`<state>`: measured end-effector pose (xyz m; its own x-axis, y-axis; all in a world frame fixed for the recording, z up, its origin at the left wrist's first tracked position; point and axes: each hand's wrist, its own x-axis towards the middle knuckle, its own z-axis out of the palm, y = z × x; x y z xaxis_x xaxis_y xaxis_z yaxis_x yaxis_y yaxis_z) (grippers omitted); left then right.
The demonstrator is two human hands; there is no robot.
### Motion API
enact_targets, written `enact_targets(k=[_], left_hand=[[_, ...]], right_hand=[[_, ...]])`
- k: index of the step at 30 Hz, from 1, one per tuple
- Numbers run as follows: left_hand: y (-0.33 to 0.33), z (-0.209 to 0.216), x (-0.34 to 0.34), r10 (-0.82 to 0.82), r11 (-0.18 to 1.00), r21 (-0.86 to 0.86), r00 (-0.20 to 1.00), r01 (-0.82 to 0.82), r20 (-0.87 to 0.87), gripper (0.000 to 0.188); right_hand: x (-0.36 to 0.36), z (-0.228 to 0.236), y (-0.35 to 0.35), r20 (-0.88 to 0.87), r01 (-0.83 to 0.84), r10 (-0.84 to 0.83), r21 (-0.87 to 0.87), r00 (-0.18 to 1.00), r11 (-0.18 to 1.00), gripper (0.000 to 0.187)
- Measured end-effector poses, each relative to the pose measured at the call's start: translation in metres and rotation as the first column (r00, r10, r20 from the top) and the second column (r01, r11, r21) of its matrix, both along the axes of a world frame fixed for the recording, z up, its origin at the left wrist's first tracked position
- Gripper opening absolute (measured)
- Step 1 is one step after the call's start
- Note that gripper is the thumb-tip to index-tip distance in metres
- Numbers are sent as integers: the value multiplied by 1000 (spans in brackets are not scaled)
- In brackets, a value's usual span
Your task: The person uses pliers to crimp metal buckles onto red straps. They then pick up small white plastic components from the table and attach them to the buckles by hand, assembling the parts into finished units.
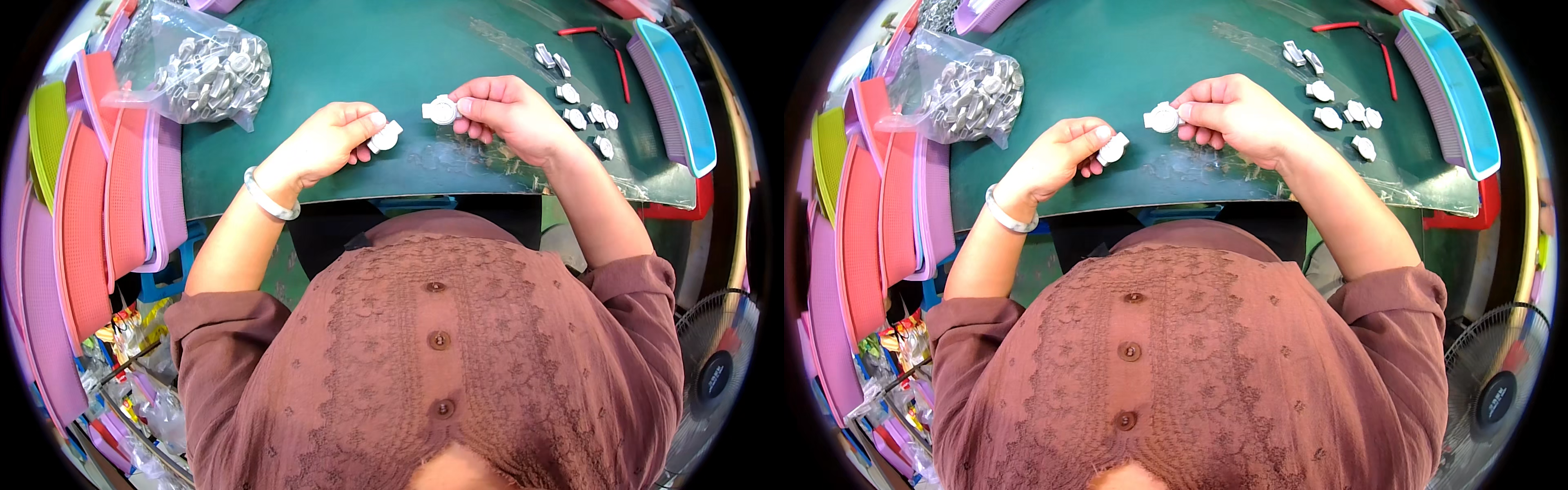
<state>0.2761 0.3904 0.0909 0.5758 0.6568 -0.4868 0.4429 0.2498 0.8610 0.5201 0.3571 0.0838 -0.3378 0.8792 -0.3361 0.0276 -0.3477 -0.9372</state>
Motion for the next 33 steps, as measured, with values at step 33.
enact_targets(k=[33], left_hand=[[4, 3, 2, -31, 997, -62, 997, 36, 75, 28]], right_hand=[[9, 3, -9, -129, 24, -33, -67, 991, 997, 21]])
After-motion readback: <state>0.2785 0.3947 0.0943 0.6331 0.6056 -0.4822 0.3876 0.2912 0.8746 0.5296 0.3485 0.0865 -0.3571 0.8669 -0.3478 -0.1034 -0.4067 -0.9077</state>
